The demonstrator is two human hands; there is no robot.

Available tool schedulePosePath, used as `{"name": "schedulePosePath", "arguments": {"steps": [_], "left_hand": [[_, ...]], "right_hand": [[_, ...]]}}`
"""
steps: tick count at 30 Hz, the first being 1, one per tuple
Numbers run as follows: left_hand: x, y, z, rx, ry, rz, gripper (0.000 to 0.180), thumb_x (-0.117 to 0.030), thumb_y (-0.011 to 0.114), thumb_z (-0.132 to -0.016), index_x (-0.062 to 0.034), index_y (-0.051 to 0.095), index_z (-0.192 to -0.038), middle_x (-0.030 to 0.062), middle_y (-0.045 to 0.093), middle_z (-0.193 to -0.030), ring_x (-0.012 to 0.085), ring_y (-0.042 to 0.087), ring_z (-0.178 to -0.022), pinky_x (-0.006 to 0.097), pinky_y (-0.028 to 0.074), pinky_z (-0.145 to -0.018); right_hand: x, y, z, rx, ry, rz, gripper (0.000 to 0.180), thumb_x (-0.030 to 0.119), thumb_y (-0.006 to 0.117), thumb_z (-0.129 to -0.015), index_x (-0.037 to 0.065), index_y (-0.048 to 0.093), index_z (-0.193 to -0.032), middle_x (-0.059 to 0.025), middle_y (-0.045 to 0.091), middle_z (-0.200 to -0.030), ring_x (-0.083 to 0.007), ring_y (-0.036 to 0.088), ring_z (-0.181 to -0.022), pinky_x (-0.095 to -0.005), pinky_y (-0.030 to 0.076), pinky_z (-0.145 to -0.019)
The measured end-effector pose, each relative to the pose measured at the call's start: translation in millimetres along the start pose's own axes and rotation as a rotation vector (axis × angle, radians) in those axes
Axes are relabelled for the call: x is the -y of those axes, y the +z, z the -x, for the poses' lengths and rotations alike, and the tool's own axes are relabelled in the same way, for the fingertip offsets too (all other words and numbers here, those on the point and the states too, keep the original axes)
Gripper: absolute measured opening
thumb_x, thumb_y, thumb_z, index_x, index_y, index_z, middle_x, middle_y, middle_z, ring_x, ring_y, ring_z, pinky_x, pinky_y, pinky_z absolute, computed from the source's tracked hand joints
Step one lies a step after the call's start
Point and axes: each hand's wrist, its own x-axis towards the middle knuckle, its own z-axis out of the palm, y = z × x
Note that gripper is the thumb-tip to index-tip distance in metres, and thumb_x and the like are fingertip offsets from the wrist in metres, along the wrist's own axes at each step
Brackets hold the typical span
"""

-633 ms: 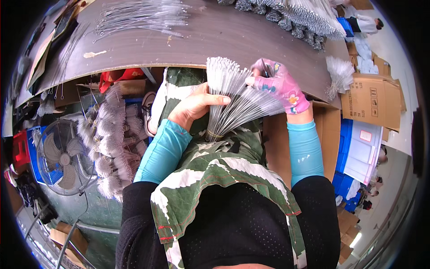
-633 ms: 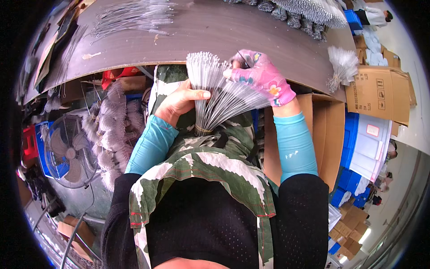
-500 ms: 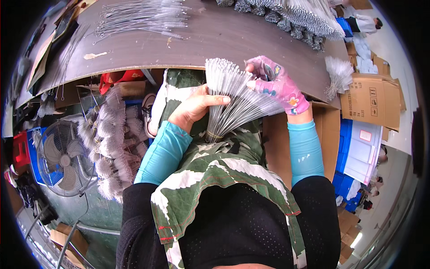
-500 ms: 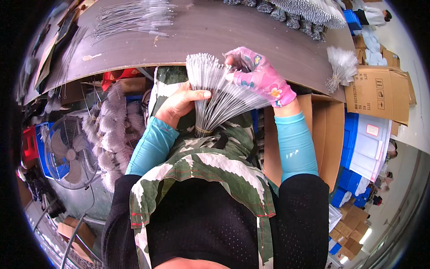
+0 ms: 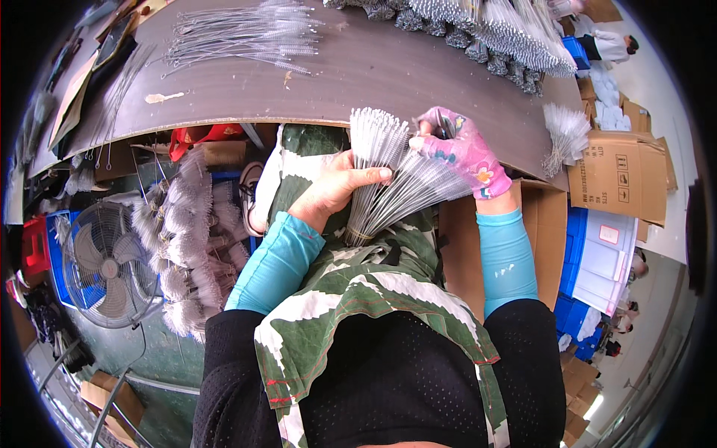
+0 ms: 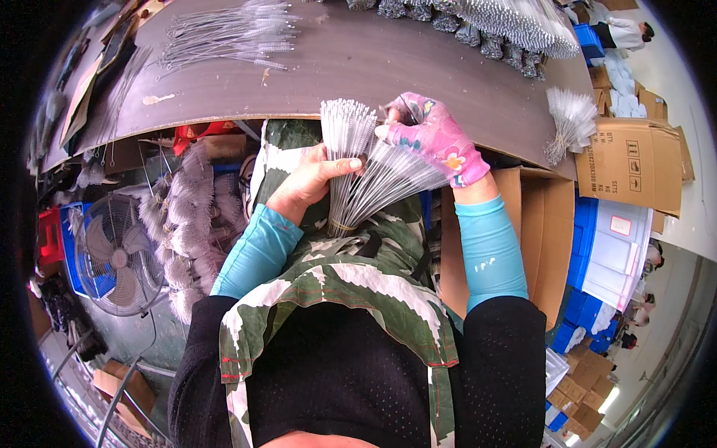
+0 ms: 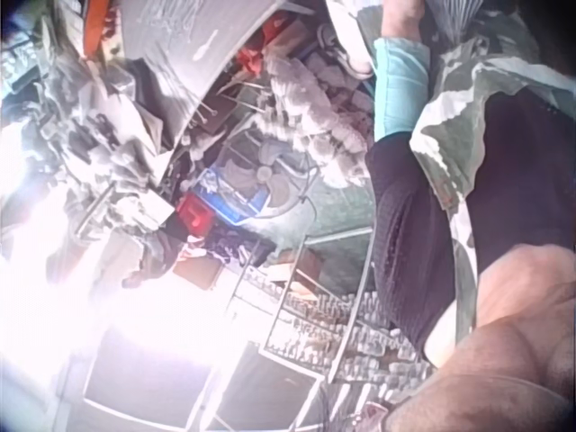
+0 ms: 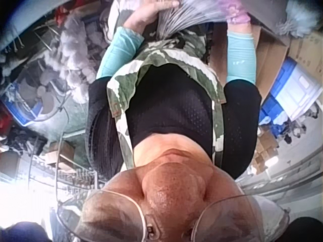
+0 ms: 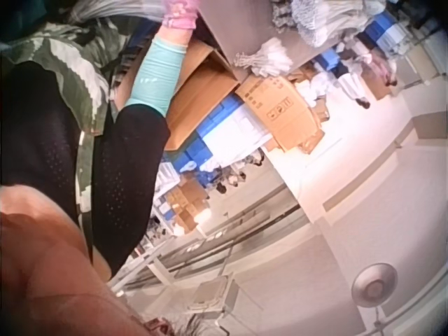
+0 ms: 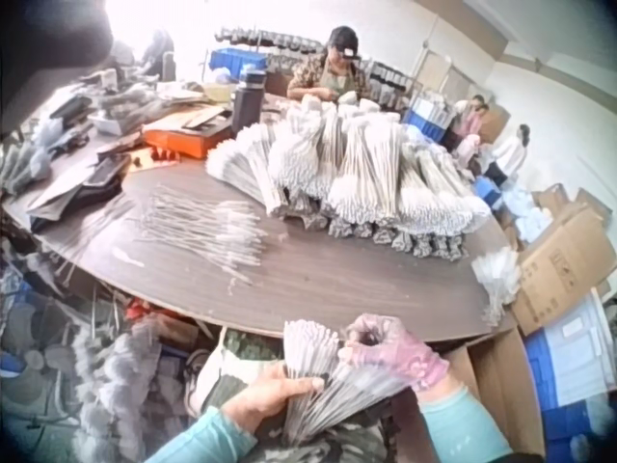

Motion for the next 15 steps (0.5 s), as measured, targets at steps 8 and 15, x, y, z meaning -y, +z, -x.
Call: {"name": "schedulePosePath", "arguments": {"steps": [8, 15], "left_hand": [[5.0, -7.2, 0.0, -0.015, -0.001, 0.052, 0.052, -0.016, 0.077, -0.072, 0.0000, 0.054, -0.116, 0.0071, 0.064, -0.101, 0.0165, 0.060, -0.093, 0.031, 0.044, -0.089], [0.6, -14.1, 0.3, -0.033, 0.039, 0.101, 0.049, -0.004, 0.074, -0.070, 0.0016, 0.055, -0.114, 0.0094, 0.064, -0.104, 0.0184, 0.060, -0.096, 0.033, 0.044, -0.091]], "right_hand": [[-1.2, -2.2, 3.7, 0.080, -0.102, -0.145, 0.023, 0.004, 0.067, -0.078, 0.004, 0.058, -0.099, 0.0038, 0.054, -0.087, -0.0060, 0.051, -0.082, -0.0215, 0.044, -0.073], [-0.6, -8.3, 12.7, 0.074, -0.083, -0.192, 0.025, 0.003, 0.066, -0.078, 0.003, 0.059, -0.102, 0.0006, 0.059, -0.093, -0.0079, 0.056, -0.085, -0.0229, 0.046, -0.075]]}}
